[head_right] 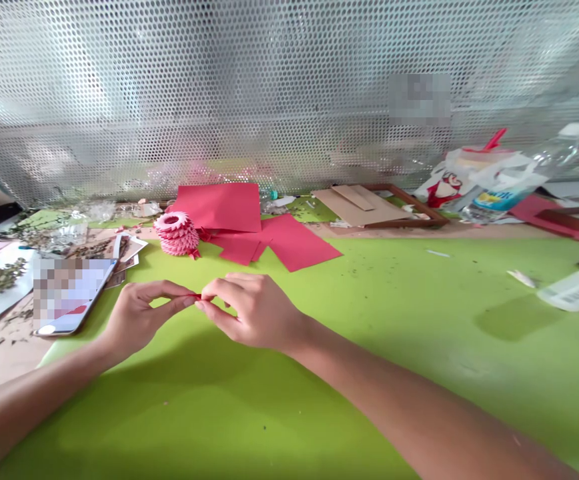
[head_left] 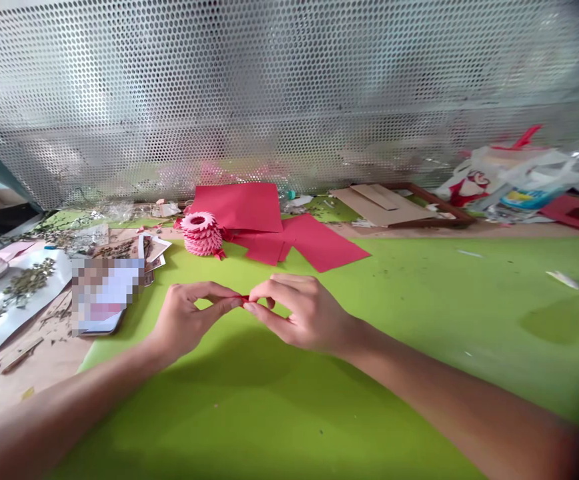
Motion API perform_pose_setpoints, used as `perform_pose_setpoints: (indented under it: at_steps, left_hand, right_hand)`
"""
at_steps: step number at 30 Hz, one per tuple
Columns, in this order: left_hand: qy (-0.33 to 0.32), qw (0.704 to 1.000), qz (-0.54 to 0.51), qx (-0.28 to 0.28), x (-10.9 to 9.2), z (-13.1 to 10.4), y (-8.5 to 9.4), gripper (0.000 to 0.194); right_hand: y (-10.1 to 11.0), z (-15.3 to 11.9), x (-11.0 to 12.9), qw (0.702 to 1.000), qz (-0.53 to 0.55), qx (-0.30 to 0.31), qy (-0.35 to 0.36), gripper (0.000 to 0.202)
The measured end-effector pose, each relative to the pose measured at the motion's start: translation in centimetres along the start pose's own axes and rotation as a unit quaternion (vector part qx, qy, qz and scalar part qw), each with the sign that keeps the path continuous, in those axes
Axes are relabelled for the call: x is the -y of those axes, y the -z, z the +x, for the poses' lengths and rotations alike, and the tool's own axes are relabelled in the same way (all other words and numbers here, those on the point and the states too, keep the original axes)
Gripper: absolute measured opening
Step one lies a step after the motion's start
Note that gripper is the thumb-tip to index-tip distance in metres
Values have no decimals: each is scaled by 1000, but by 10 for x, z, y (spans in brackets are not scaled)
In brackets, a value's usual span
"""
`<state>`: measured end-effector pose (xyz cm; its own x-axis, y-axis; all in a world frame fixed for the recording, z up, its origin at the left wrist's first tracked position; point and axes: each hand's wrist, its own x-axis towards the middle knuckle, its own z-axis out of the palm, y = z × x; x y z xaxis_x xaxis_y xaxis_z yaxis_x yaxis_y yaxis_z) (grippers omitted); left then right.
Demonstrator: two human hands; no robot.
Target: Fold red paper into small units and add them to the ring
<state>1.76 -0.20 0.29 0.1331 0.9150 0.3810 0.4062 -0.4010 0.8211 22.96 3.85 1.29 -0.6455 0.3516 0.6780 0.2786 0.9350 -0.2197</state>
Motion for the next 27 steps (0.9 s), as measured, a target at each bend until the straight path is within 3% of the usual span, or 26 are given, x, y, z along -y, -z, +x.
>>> perform_pose_setpoints:
  at_steps: [6, 12, 16, 23, 27]
  left_hand:
    - [-35, 999, -4, -2, 2, 3, 3, 8]
    - [-83, 995, -3, -60, -1, 2, 2, 6]
    - [-111, 992, -4, -63, -3, 0, 0, 7]
    - [-112, 992, -5, -59, -2, 0, 1, 6]
    - [-121, 991, 4, -57, -1, 1, 2, 6]
  right_hand:
    - [7, 0, -6, 999, 3, 28, 39, 6]
    - [-2, 2, 1, 994, 78, -28, -74, 26]
    - [-5, 4, 6, 988, 119, -50, -88, 9]
    - [-2, 6, 6, 971, 194, -42, -133, 10]
    - [-2, 5, 4, 978, 173, -42, -111, 8]
